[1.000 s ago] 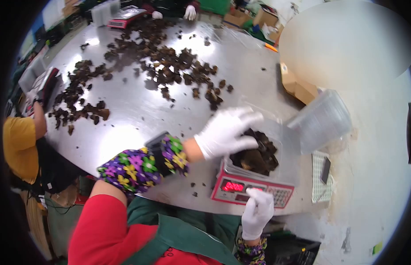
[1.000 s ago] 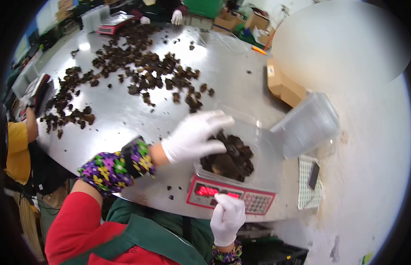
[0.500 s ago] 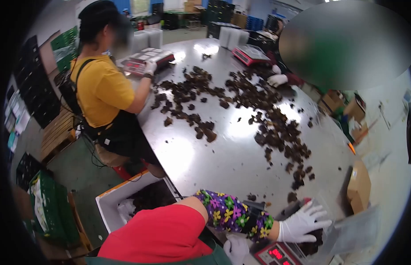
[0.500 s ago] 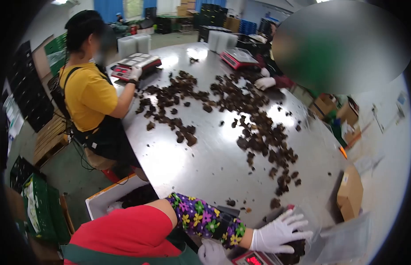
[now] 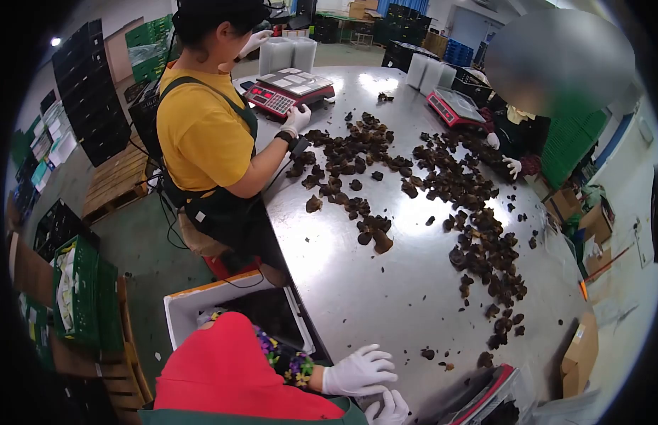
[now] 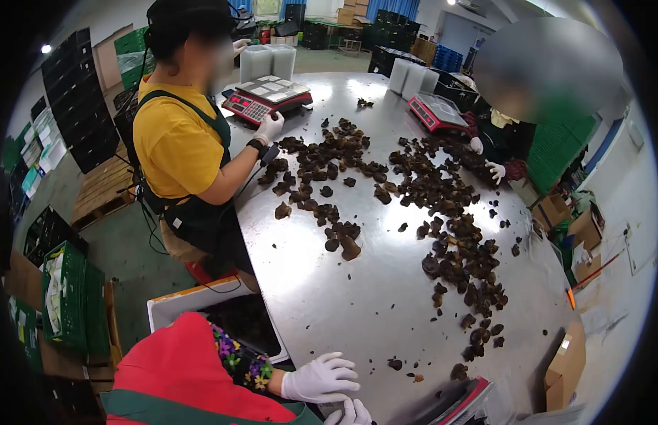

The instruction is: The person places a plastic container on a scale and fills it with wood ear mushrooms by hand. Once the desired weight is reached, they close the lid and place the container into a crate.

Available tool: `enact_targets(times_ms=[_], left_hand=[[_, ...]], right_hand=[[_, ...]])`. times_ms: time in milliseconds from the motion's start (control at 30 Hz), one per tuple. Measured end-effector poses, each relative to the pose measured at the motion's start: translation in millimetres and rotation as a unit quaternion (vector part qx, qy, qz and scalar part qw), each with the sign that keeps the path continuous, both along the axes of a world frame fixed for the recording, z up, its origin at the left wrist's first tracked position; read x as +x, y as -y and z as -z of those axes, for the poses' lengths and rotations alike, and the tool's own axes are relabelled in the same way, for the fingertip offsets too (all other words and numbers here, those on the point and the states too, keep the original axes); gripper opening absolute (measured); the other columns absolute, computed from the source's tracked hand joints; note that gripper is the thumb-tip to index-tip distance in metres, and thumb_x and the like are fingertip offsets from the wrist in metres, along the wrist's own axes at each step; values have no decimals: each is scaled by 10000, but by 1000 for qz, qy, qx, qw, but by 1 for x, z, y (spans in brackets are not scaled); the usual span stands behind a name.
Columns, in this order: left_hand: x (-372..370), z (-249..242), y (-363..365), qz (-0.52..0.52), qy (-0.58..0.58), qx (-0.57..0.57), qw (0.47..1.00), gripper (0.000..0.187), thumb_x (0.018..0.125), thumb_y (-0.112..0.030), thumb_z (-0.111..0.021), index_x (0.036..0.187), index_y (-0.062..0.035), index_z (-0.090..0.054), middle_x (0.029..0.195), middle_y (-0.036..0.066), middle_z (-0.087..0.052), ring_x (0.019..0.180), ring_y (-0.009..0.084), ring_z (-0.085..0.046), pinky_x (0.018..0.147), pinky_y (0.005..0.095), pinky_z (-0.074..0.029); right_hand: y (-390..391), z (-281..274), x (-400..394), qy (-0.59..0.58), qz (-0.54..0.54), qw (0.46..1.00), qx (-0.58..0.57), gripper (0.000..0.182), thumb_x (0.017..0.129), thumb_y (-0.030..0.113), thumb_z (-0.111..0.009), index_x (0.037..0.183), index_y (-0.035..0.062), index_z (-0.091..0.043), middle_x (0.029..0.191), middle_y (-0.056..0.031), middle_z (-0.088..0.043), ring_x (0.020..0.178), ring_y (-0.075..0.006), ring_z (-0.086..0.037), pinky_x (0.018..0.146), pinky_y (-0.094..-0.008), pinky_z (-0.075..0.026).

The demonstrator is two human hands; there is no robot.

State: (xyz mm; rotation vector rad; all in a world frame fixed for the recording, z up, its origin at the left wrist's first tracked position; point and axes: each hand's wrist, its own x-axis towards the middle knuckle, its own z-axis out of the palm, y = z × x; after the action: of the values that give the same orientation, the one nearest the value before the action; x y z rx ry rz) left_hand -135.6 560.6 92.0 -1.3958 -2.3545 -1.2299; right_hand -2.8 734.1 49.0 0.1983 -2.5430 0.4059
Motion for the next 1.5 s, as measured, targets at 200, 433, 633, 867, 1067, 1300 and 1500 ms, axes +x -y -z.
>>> enact_targets(times_ms=[200, 433, 633, 867, 1067, 1300, 1500], left_hand=[[6, 2, -5, -46, -25, -80, 995, 272, 923, -348, -595, 1115, -171, -672, 1206, 51, -624, 1212, 248, -546, 1004, 414, -460], [9, 11, -6, -36, -52, -75, 995, 257, 916, -342, -602, 1101, -182, -678, 1234, 28, -624, 1210, 250, -548, 981, 413, -477], [9, 10, -3, -35, -54, -79, 995, 249, 897, -331, -628, 1093, -185, -677, 1229, 28, -623, 1204, 253, -549, 964, 409, -480], [8, 7, -2, -34, -56, -70, 995, 247, 881, -315, -649, 1075, -164, -678, 1201, 37, -625, 1188, 259, -563, 959, 407, -480], [8, 5, -3, -47, -53, -65, 995, 235, 874, -284, -661, 1072, -159, -679, 1181, 34, -622, 1195, 253, -561, 970, 404, -469], [7, 0, -3, -59, -20, -42, 997, 202, 874, -241, -660, 1053, -148, -683, 1149, 21, -619, 1213, 250, -544, 970, 406, -453], [-15, -42, 5, -37, -36, 19, 998, 181, 859, -190, -657, 1032, -142, -678, 1079, 43, -618, 1101, 285, -597, 906, 428, -484]], right_hand=[[-2, 0, -8, 61, 27, 996, 65, 495, 902, 359, -590, 1315, 87, -579, 1259, -135, -582, 1139, -319, -565, 944, -462, -472], [-2, 4, -7, 20, 34, 996, 79, 491, 926, 388, -561, 1316, 91, -578, 1259, -118, -582, 1145, -296, -566, 938, -456, -462], [2, 4, -4, 21, 40, 996, 76, 491, 920, 389, -576, 1318, 102, -581, 1273, -96, -583, 1161, -282, -564, 980, -454, -436], [6, -4, -2, 48, 48, 995, 69, 510, 903, 372, -588, 1345, 119, -562, 1303, -109, -563, 1206, -285, -536, 1019, -470, -415], [10, -17, -2, 43, 23, 998, -33, 496, 876, 222, -636, 1343, 80, -552, 1297, -150, -556, 1199, -340, -527, 1016, -469, -436], [6, -53, 13, 30, -31, 988, -150, 394, 871, 38, -622, 1264, 56, -605, 1234, -179, -610, 1114, -355, -599, 958, -446, -505], [-35, -148, 74, -10, 14, 998, -55, 345, 885, -20, -577, 1225, 14, -628, 1103, -184, -670, 948, -354, -663, 836, -426, -552]])
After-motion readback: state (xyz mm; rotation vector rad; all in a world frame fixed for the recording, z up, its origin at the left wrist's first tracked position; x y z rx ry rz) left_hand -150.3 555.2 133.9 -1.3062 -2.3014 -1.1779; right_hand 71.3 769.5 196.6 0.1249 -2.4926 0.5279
